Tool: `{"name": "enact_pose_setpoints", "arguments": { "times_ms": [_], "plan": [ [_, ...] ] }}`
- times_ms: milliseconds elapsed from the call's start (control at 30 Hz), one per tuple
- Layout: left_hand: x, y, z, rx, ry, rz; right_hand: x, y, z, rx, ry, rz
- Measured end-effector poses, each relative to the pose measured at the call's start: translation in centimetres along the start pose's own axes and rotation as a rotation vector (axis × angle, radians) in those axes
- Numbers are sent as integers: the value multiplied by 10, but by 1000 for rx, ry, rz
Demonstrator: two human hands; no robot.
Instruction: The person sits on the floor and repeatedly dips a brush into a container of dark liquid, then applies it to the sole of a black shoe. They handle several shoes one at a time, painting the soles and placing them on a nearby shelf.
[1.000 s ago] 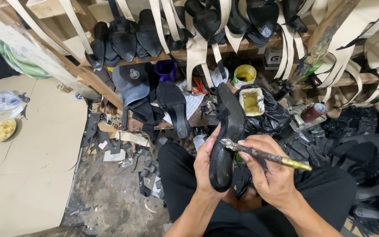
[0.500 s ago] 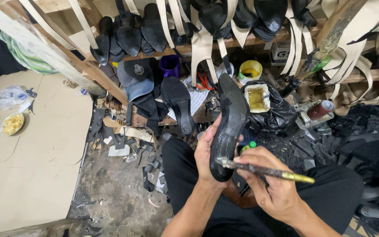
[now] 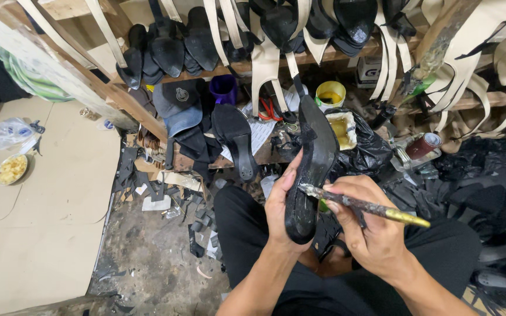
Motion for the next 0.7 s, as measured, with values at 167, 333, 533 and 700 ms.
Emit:
{"name": "enact_pose_setpoints", "arguments": {
  "times_ms": [167, 333, 533, 700],
  "plan": [
    [-1, 1, -3, 26, 2, -22, 4, -3, -4, -74, -28, -46],
    [-4, 2, -1, 32, 58, -10, 8, -8, -6, -102, -80, -3],
    [-6, 4, 1, 115, -15, -4, 10, -11, -8, -143, -119, -41],
    [-5, 6, 2, 133, -12, 77, 9, -12, -8, -160, -167, 10]
  ]
}}
Point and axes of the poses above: each hand's wrist, its own x-axis away from the middle knuckle, its own z-axis out of the back of the hand, y = z × x, the point moved 3 cm from there along -x, towards the middle knuckle, and after that the axes turned 14 degrees about -x, right-handed, at the moved point
